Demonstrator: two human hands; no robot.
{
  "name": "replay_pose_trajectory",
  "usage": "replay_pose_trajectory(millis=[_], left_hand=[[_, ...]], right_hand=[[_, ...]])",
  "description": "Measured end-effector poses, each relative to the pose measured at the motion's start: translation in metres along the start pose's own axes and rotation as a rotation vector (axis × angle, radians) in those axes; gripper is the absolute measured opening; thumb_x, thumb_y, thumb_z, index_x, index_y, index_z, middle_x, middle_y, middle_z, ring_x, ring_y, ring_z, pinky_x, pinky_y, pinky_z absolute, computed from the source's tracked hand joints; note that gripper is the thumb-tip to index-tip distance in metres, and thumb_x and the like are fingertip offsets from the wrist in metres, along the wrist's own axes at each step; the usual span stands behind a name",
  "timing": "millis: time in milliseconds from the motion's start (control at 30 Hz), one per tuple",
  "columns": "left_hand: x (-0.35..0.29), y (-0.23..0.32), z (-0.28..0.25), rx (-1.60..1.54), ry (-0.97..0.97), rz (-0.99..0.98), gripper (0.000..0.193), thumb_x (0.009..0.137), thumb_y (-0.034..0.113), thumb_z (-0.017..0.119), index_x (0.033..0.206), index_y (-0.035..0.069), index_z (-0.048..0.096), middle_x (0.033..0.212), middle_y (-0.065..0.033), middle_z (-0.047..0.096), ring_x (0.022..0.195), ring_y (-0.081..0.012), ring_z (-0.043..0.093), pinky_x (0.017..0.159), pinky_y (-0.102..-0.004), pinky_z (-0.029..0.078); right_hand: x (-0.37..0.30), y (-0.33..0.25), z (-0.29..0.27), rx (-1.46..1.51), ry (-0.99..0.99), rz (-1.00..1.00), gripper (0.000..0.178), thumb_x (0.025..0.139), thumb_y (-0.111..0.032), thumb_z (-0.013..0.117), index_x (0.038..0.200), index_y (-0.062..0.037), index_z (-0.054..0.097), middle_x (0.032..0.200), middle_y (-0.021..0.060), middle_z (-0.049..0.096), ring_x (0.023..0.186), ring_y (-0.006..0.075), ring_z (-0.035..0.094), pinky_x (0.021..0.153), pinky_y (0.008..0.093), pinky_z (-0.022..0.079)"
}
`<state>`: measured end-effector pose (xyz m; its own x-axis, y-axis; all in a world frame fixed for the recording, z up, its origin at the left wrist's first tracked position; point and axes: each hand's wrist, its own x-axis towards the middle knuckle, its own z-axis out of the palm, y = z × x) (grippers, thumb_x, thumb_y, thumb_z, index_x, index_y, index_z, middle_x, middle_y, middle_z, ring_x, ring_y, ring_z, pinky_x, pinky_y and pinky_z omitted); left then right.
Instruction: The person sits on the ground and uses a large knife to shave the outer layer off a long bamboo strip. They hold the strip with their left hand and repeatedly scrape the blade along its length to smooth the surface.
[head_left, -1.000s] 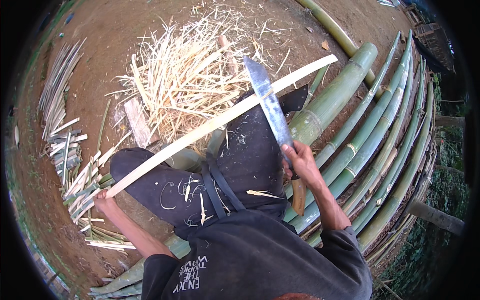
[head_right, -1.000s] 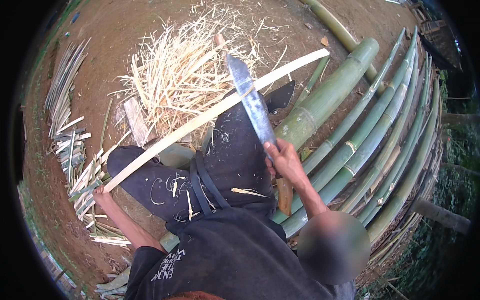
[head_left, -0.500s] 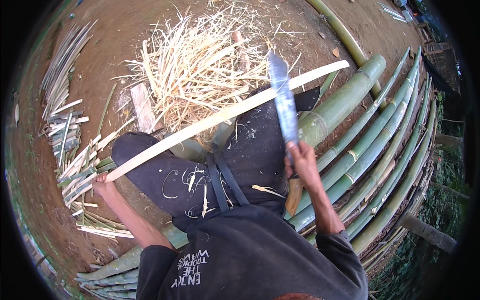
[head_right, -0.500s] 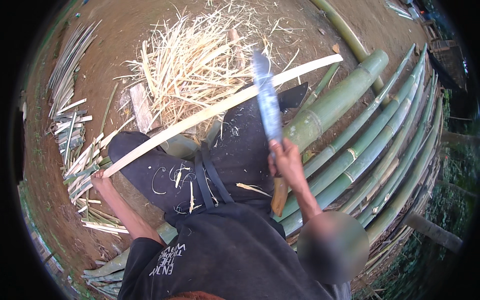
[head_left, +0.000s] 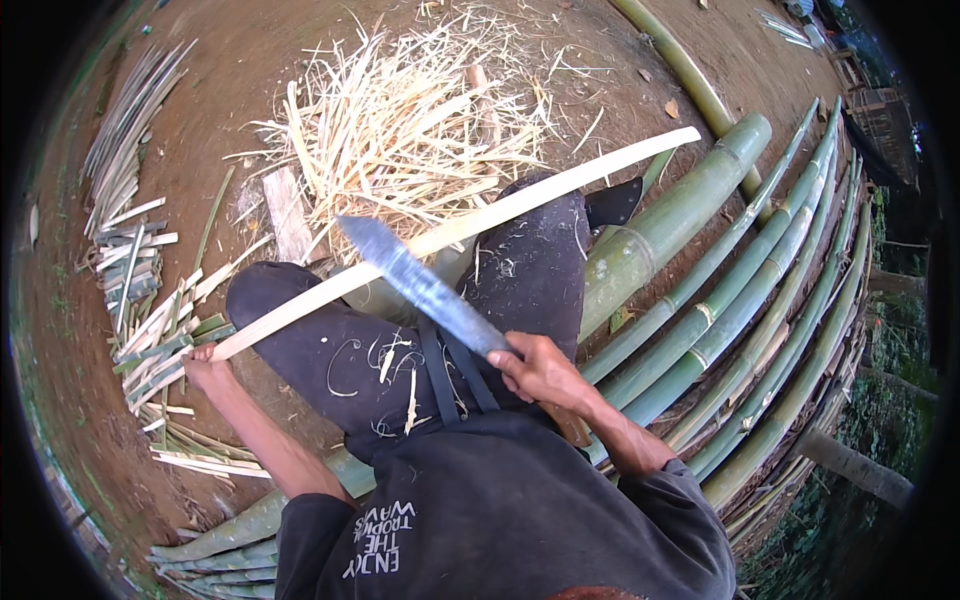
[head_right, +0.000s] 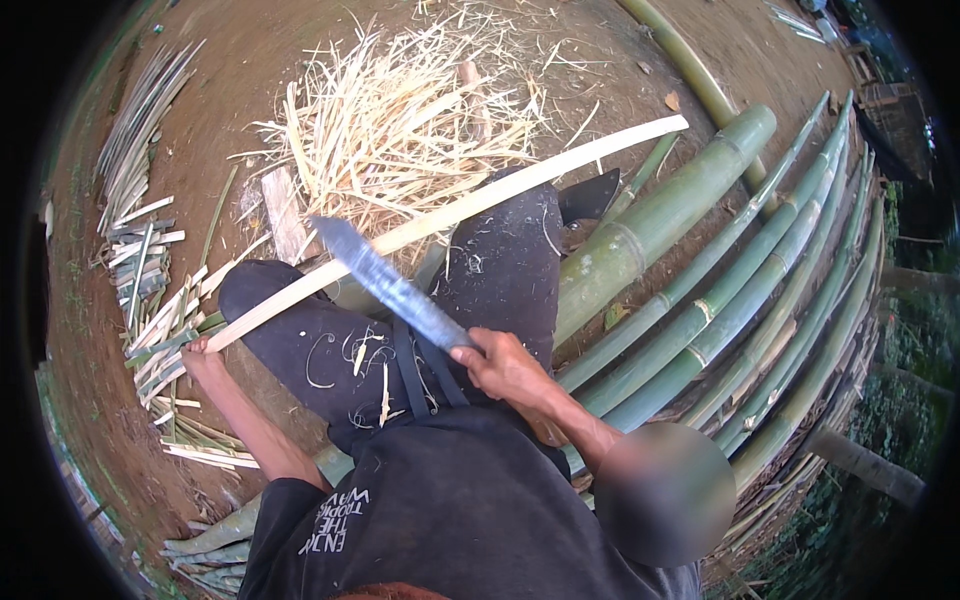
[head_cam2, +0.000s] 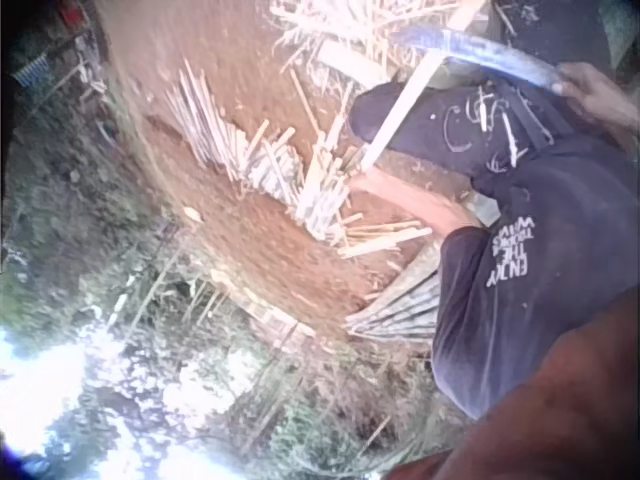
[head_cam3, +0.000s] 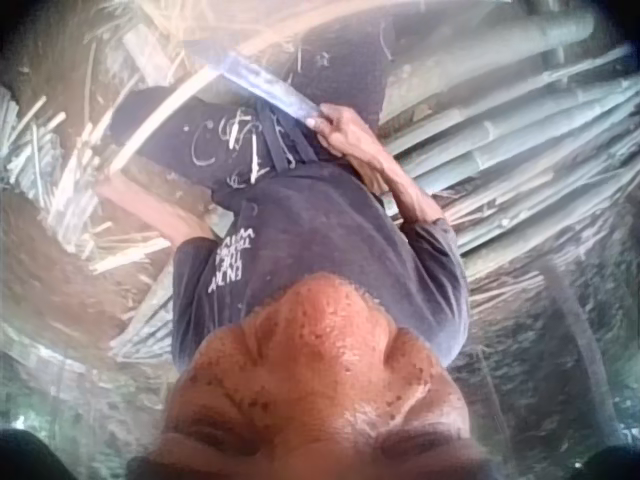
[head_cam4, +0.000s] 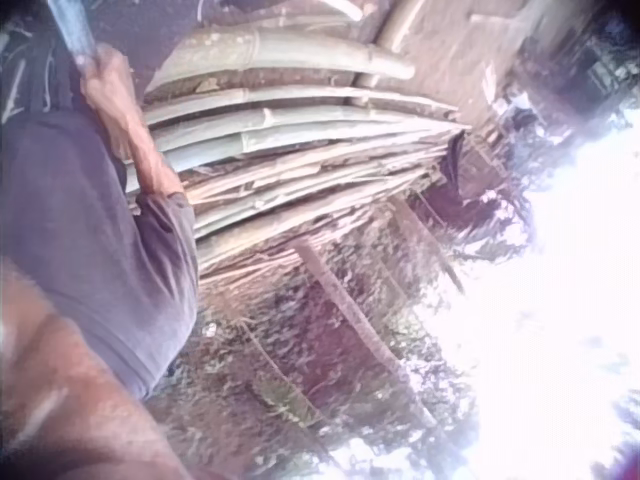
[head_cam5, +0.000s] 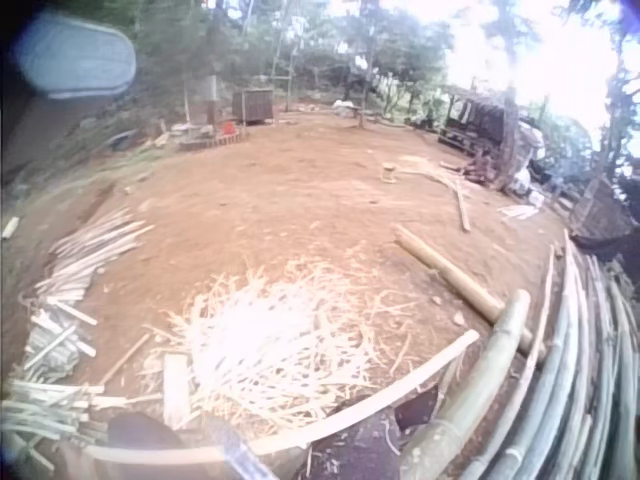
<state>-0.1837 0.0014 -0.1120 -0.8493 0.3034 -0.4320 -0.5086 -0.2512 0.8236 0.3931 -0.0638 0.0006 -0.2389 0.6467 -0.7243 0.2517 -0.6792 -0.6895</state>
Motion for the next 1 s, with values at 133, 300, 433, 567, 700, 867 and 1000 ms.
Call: replay_pose_trajectory(millis=[133,300,433,567,700,867,1000], left_hand=[[0.020,0.011,-0.020,-0.002,0.019,-0.007,0.036,0.102,0.020,0.036,0.068,0.016,0.027,0.053,0.0027,0.025,0.041,-0.0110,0.026,0.038,-0.0264,0.030],[0.014,0.006,-0.008,0.093,0.016,-0.023,0.034,0.102,0.017,0.034,0.068,0.016,0.028,0.054,0.0029,0.025,0.043,-0.0110,0.026,0.041,-0.0268,0.031],[0.044,0.004,-0.021,0.133,0.000,-0.002,0.034,0.103,0.020,0.033,0.069,0.015,0.029,0.055,0.0026,0.025,0.044,-0.0114,0.028,0.041,-0.0271,0.031],[0.058,0.010,-0.024,0.120,0.031,-0.048,0.037,0.101,0.022,0.036,0.066,0.017,0.027,0.052,0.0030,0.022,0.042,-0.0115,0.025,0.039,-0.0276,0.030],[0.071,0.015,-0.028,0.098,-0.014,-0.084,0.039,0.101,0.022,0.037,0.064,0.018,0.025,0.051,0.0034,0.021,0.041,-0.0114,0.024,0.038,-0.0272,0.029],[0.067,0.014,-0.028,0.090,-0.027,-0.079,0.037,0.101,0.022,0.037,0.066,0.018,0.026,0.052,0.0043,0.022,0.040,-0.0106,0.026,0.038,-0.0265,0.030],[0.064,0.013,-0.027,0.065,-0.002,-0.059,0.036,0.100,0.021,0.040,0.066,0.017,0.028,0.052,0.0045,0.023,0.040,-0.0101,0.026,0.037,-0.0261,0.029]], right_hand=[[0.005,0.002,-0.038,0.170,0.154,-0.061,0.025,0.101,-0.026,0.058,0.096,-0.0013,0.056,0.060,0.0014,0.053,0.044,0.0101,0.049,0.040,0.0275,0.039],[0.013,0.014,-0.144,0.389,0.612,-0.165,0.021,0.103,-0.025,0.053,0.100,-0.0042,0.053,0.059,-0.0001,0.052,0.041,0.0094,0.048,0.036,0.0254,0.039],[0.016,0.018,-0.145,0.388,0.626,-0.180,0.021,0.102,-0.025,0.055,0.098,-0.0042,0.053,0.059,0.0005,0.052,0.041,0.0104,0.049,0.036,0.0268,0.040],[0.008,0.021,-0.120,0.297,0.497,-0.119,0.025,0.103,-0.028,0.056,0.091,-0.0060,0.051,0.059,-0.0001,0.052,0.041,0.0098,0.048,0.038,0.0260,0.041],[0.010,0.020,-0.135,0.379,0.545,-0.132,0.023,0.103,-0.025,0.054,0.095,-0.0029,0.053,0.059,0.0013,0.052,0.043,0.0105,0.050,0.038,0.0271,0.041],[0.003,0.019,-0.098,0.338,0.456,-0.086,0.025,0.103,-0.026,0.055,0.094,-0.0025,0.055,0.060,0.0012,0.051,0.044,0.0104,0.049,0.040,0.0277,0.040],[0.009,0.023,-0.114,0.422,0.516,-0.132,0.026,0.102,-0.027,0.056,0.093,-0.0037,0.052,0.060,0.0019,0.052,0.043,0.0104,0.049,0.039,0.0272,0.042]])
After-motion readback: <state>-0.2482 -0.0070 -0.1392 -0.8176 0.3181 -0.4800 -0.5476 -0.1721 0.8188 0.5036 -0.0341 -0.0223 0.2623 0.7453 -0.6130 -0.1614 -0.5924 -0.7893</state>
